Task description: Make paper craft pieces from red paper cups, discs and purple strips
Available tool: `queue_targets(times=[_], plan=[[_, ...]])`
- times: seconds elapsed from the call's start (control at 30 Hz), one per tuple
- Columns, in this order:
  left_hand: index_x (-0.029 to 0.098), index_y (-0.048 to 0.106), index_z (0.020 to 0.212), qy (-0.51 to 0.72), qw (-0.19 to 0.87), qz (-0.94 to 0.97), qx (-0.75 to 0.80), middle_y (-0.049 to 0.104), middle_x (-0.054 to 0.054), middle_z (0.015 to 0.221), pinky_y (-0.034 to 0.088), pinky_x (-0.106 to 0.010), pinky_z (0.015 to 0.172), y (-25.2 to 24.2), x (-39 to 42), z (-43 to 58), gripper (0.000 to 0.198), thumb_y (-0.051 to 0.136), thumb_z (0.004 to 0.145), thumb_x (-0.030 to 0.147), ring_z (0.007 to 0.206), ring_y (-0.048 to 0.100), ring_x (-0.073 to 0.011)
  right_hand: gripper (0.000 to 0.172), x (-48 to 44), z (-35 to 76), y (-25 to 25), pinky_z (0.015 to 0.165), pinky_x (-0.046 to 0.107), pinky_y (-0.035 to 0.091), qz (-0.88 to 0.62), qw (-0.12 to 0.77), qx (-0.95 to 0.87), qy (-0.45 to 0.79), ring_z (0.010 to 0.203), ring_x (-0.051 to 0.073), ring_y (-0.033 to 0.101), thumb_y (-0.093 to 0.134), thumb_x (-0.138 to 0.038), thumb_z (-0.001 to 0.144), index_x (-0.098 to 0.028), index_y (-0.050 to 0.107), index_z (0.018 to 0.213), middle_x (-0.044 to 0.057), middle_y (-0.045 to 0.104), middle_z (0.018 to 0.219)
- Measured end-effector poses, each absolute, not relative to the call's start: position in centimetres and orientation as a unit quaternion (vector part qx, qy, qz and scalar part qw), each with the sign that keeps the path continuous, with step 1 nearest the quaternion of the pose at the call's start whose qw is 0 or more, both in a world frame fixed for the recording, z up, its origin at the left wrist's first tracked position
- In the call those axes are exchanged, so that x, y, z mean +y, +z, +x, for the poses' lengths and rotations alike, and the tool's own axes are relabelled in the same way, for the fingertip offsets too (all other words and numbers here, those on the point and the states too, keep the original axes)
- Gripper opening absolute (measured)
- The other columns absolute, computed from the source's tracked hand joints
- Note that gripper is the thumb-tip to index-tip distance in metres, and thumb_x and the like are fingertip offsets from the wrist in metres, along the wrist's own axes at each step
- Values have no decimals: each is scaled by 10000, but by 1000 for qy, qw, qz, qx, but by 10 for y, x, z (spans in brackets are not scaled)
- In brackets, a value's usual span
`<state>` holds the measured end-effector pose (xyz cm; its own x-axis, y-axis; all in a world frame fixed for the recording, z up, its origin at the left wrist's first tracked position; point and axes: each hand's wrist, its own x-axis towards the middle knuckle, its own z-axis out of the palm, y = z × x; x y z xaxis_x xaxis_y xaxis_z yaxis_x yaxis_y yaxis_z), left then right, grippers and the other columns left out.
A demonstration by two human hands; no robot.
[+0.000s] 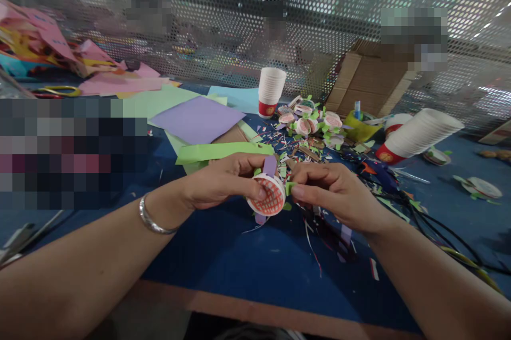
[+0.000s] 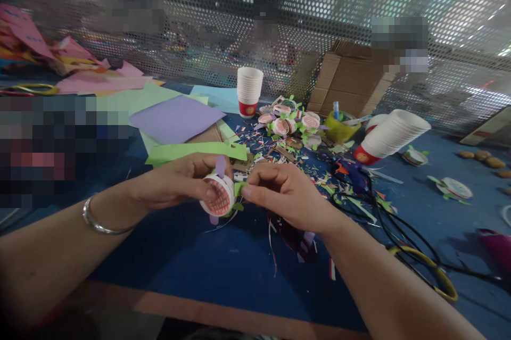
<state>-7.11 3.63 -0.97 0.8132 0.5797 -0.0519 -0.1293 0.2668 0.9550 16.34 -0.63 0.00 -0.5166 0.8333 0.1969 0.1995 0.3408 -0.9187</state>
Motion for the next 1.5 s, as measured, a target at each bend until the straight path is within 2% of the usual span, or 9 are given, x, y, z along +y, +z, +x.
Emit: queue_targets(times=[0.33, 0.8, 1.07, 1.23, 1.5], plan=[[154, 695, 864, 200, 761, 583, 201, 674, -14, 775, 502, -179, 603, -10, 35, -72, 148, 774, 739, 157, 667, 593, -105, 286, -10, 164, -1, 649, 264, 389, -355, 291, -769, 446, 708, 121, 491, 643, -378, 973, -181, 625, 765, -8, 558, 760], [162, 705, 847, 182, 754, 600, 196, 633, -2, 768, 489, -170, 609, -9, 36, -70, 136, 785, 737, 155, 672, 559, -98, 337, -11, 162, -1, 676, 260, 422, -360, 275, -774, 442, 758, 136, 526, 633, -459, 973, -179, 652, 785, 10, 594, 783], [151, 693, 836, 179, 748, 607, 198, 612, 11, 734, 461, -167, 591, -7, 36, -70, 143, 789, 732, 168, 644, 532, -89, 330, -10, 161, 0, 679, 259, 405, -359, 265, -773, 450, 745, 131, 508, 622, -452, 977, -179, 628, 793, -3, 556, 784], [142, 704, 850, 172, 749, 609, 195, 595, 18, 732, 441, -163, 591, -8, 36, -70, 146, 780, 727, 157, 645, 512, -82, 300, -10, 159, 2, 649, 245, 377, -343, 276, -770, 461, 694, 111, 468, 646, -406, 975, -183, 601, 780, -30, 511, 743], [158, 713, 806, 160, 749, 618, 179, 594, 26, 729, 410, -168, 570, -9, 37, -69, 121, 759, 708, 104, 642, 494, -86, 222, -10, 159, -1, 676, 226, 389, -314, 265, -768, 491, 719, 96, 503, 662, -317, 975, -170, 626, 812, -37, 570, 762]])
